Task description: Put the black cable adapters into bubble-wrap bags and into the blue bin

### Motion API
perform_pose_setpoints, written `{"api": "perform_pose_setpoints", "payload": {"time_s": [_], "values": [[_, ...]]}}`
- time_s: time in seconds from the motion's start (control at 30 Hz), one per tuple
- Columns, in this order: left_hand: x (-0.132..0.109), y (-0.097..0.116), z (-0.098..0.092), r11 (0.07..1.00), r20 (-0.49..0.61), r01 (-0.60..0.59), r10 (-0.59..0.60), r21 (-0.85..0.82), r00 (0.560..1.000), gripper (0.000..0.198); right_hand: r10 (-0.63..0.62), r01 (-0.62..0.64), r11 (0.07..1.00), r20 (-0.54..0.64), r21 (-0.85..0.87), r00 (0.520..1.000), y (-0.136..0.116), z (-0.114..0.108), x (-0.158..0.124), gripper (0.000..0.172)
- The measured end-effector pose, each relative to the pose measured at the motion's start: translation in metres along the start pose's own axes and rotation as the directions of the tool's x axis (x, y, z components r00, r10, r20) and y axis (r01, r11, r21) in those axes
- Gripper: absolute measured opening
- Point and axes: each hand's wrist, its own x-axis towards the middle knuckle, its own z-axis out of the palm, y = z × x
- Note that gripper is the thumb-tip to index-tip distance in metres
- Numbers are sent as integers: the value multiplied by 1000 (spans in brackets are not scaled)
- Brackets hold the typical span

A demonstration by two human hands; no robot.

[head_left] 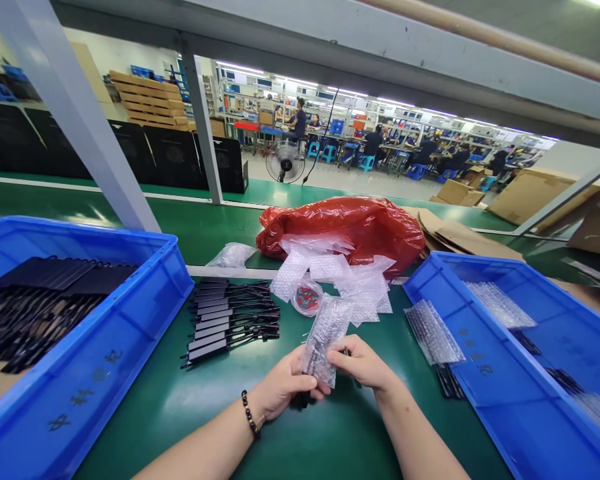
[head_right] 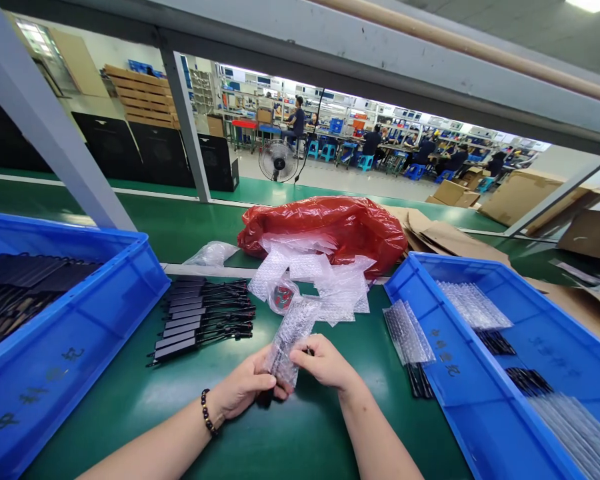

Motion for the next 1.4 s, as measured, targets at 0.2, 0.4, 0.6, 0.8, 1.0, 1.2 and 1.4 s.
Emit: {"api": "perform_pose_setpoints", "payload": {"time_s": [0.2,0.4,0.6,0.8,1.0,1.2,1.4], "values": [[3,1,0,999,-143,-28,21,-47,990,39,38,-37,999,67,-25,997,4,4,1,33],[1,-2,1,999,-69,42,-42,-3,997,40,18,-25,999,-215,-32,977,10,3,6,48],[-2,0,3,996,-35,91,-91,2,995,35,21,-12,999,-188,51,982,12,7,6,50],[1,-1,1,997,-108,53,-58,-48,992,33,32,-17,997,-214,73,976,11,15,8,44],[5,1,-1,991,-261,-107,83,-80,962,36,-85,42,967,-165,-252,983,11,33,10,32],[3,3,-2,996,-180,-81,75,-23,981,43,-161,59,852,-153,-520,975,-7,23,2,34],[2,3,-2,992,-103,93,-84,86,991,36,195,-462,475,-422,-749,885,-33,-53,-31,30]]}}
